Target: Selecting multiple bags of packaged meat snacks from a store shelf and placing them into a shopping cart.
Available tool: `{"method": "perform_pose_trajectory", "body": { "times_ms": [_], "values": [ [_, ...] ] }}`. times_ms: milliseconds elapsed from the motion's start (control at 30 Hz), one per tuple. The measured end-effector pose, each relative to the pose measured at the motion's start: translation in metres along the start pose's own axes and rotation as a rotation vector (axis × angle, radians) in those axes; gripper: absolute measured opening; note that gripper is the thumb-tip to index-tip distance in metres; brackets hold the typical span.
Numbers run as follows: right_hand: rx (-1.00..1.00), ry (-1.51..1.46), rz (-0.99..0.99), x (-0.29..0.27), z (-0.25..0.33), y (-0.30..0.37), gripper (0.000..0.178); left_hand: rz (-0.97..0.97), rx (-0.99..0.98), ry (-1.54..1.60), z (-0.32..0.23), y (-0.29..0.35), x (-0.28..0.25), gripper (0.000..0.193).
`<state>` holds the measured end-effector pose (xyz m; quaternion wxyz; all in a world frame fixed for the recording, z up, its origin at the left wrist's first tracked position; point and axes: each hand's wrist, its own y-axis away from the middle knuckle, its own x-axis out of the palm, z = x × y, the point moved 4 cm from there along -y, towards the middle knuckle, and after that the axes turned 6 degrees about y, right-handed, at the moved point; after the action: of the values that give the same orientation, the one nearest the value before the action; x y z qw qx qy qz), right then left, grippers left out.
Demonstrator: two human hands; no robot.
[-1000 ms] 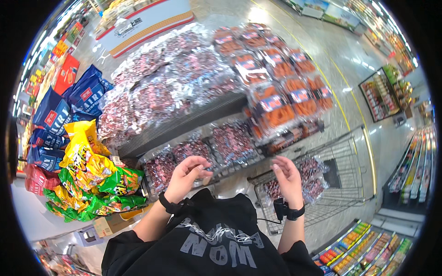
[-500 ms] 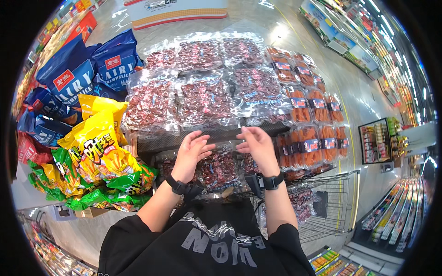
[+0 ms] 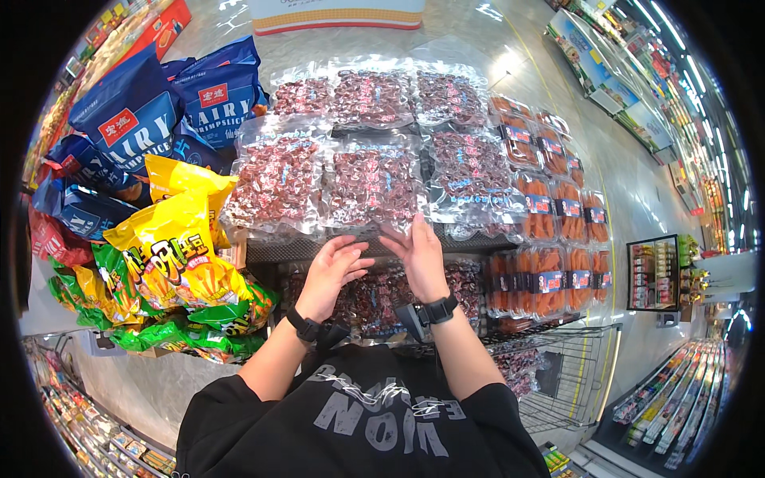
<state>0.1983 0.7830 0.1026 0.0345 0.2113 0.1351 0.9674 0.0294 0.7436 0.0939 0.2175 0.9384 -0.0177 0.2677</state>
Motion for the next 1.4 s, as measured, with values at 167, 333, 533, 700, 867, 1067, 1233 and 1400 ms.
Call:
{"method": "perform_pose_trajectory", "body": {
  "times_ms": [167, 333, 533, 700, 867, 1067, 1233, 1400],
  "values": [
    [-0.04, 0.003, 0.024, -0.002, 0.005, 0.023, 0.036, 0.097, -0.087, 0.012, -0.003, -0.003, 0.002, 0.046],
    [-0.074, 0.04, 0.041, -0.022, 0.008, 0.051, 0.034, 0.331, -0.049, 0.166, -0.006, 0.008, 0.015, 0.062],
    [-0.1, 0.178, 0.075, -0.061, 0.029, 0.093, 0.036, 0.508, -0.055, 0.55, 0.005, 0.021, 0.015, 0.078],
    [-0.203, 0.865, 0.252, -0.085, 0.059, 0.114, 0.03, 0.334, -0.088, 0.361, 0.013, 0.021, 0.023, 0.052],
    [-0.343, 0.853, -0.237, -0.091, 0.126, 0.059, 0.025, 0.295, 0.008, 0.316, 0.014, 0.02, 0.024, 0.046],
    [-0.615, 1.661, -0.509, -0.142, 0.153, -0.038, 0.046, 0.274, 0.028, 0.223, 0.006, -0.003, 0.051, 0.045],
    [-0.099, 1.247, -0.236, -0.144, 0.16, -0.064, 0.053, 0.38, 0.042, 0.192, -0.055, -0.061, 0.116, 0.039],
    [0.014, 1.005, -0.186, -0.175, 0.169, -0.072, 0.053, 0.199, -0.077, -0.281, -0.078, -0.121, 0.149, 0.045]
  ]
}}
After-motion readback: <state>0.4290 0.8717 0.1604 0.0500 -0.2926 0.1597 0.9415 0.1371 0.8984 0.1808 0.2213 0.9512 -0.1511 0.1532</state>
